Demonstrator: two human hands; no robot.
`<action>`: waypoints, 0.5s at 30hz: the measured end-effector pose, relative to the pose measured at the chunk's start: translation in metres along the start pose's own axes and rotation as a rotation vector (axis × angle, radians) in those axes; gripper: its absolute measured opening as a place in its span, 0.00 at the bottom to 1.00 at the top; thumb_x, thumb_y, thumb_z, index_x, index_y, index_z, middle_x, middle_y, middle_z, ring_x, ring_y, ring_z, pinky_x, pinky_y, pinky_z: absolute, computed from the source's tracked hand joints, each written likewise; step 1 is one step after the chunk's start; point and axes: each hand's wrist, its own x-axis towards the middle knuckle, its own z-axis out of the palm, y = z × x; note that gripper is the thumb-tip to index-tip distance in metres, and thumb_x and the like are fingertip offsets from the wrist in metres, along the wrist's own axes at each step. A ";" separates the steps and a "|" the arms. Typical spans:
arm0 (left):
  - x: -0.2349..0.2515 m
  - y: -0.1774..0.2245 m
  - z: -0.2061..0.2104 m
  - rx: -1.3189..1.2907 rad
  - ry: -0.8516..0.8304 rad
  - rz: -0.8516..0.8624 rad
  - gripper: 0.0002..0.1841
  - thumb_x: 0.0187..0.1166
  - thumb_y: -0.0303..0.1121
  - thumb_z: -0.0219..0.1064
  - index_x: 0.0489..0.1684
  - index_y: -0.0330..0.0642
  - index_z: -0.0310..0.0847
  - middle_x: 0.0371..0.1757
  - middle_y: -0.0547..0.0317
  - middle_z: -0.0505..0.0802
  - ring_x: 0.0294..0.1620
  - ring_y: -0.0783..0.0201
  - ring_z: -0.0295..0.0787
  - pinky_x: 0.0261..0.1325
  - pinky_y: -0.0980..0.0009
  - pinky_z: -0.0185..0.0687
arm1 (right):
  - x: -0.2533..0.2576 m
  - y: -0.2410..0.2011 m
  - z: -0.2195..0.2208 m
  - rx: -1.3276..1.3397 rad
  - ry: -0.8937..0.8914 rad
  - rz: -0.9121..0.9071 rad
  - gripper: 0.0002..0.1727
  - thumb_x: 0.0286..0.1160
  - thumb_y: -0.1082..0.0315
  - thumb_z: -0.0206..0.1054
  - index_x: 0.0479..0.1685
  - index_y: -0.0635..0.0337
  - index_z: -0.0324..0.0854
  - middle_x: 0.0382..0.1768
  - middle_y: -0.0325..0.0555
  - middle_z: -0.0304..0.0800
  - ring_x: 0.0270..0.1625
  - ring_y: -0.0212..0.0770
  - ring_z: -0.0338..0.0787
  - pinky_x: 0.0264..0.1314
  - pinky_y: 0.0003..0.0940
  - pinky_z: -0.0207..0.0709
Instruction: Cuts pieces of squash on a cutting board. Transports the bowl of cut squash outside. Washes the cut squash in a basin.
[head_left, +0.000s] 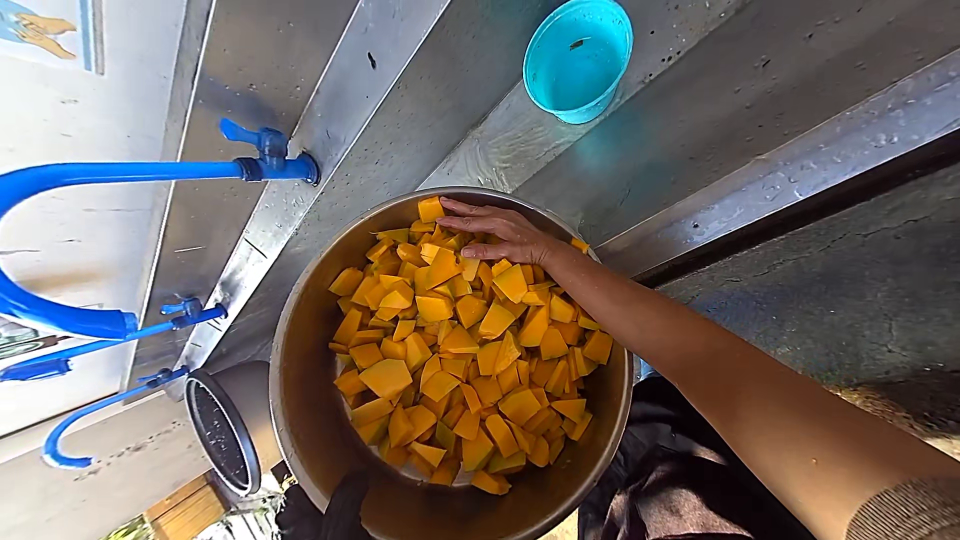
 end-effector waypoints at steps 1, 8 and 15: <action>-0.001 0.001 0.000 -0.002 -0.009 0.016 0.17 0.60 0.13 0.61 0.50 0.23 0.74 0.41 0.56 0.87 0.44 0.76 0.87 0.51 0.81 0.83 | 0.000 -0.001 0.000 -0.002 -0.001 0.005 0.35 0.84 0.45 0.56 0.82 0.59 0.76 0.88 0.57 0.65 0.90 0.55 0.66 0.90 0.50 0.59; -0.001 -0.005 -0.005 -0.016 -0.027 0.063 0.16 0.61 0.14 0.60 0.50 0.24 0.74 0.43 0.58 0.87 0.46 0.77 0.86 0.53 0.81 0.82 | -0.001 -0.004 -0.003 0.005 -0.005 0.011 0.35 0.84 0.45 0.56 0.82 0.58 0.76 0.89 0.57 0.65 0.90 0.55 0.66 0.90 0.50 0.58; -0.004 -0.007 -0.004 0.026 -0.035 0.097 0.17 0.63 0.15 0.60 0.53 0.21 0.74 0.46 0.53 0.86 0.50 0.75 0.86 0.56 0.79 0.81 | -0.002 -0.004 -0.002 0.006 0.005 0.008 0.34 0.84 0.44 0.56 0.82 0.57 0.77 0.88 0.58 0.65 0.90 0.56 0.67 0.89 0.51 0.59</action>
